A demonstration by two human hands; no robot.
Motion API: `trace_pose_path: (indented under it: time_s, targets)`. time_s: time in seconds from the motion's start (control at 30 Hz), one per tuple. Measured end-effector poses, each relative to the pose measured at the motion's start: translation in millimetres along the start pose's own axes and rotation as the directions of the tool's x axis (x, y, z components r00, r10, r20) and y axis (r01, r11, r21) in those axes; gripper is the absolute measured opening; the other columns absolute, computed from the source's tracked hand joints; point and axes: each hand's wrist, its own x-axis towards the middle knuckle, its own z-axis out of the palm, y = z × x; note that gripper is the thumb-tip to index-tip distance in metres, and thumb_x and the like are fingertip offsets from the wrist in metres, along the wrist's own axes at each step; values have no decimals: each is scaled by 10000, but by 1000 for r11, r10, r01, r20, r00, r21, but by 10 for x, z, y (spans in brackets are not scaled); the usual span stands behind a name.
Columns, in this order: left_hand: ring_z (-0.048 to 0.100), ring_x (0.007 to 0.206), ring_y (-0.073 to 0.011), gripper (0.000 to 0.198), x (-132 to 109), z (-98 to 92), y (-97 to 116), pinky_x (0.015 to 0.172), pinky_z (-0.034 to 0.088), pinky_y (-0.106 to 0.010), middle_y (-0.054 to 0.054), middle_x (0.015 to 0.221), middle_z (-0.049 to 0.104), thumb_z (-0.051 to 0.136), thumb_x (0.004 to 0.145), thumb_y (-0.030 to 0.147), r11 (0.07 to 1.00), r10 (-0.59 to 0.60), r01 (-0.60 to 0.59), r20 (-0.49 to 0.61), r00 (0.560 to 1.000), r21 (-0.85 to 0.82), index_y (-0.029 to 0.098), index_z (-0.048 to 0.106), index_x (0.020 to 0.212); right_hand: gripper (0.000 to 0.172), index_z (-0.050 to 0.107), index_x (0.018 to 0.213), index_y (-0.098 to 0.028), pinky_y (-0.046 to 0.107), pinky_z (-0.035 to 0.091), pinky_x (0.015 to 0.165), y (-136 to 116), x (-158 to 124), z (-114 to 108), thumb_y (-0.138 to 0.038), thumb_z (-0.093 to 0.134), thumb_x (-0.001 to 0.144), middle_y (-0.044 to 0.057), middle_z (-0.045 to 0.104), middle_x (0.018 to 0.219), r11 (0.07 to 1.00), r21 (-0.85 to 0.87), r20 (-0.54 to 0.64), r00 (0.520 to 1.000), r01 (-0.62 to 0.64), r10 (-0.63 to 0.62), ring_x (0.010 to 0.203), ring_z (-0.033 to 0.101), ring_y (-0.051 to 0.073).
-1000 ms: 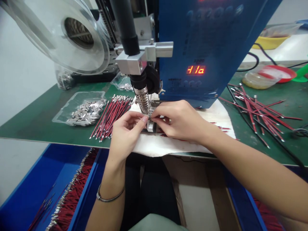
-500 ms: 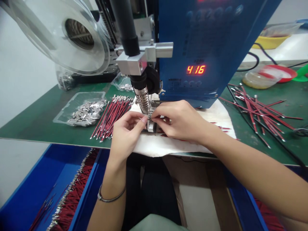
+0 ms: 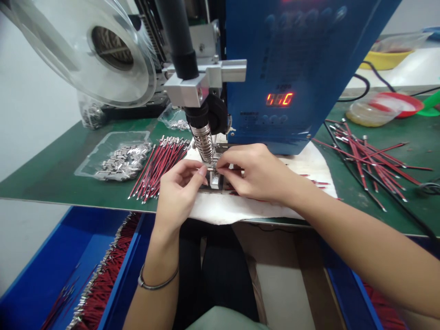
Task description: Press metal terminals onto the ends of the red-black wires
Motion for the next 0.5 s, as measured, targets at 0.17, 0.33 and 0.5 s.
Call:
trace_pose_path:
  time_s: [0.17, 0.33, 0.5]
  targets:
    - [594, 630, -144, 111, 2, 1, 8, 566, 435, -256, 3, 696, 665, 768, 890, 298, 1000, -8, 8, -7, 1000, 0, 208, 703, 886, 156, 764, 947, -234, 310, 509, 545, 4, 4, 8, -141, 640, 968, 22, 796, 842, 1000, 16, -12, 1000, 26, -26, 638, 691, 172]
    - [604, 636, -149, 128, 0, -2, -2, 568, 444, -259, -5, 709, 682, 778, 892, 320, 1000, -13, 13, -4, 1000, 7, 211, 712, 897, 154, 771, 939, -253, 322, 521, 554, 3, 3, 11, -155, 655, 963, 18, 799, 842, 1000, 24, -11, 1000, 10, -9, 649, 701, 184]
    - [593, 623, -146, 127, -4, -3, -13, 555, 439, -256, -2, 695, 672, 776, 894, 322, 1000, -7, 8, -10, 1000, 9, 211, 715, 895, 155, 786, 950, -261, 333, 566, 601, 4, -5, 15, -170, 661, 964, 22, 810, 855, 1000, 23, -12, 1000, -7, 8, 652, 710, 193]
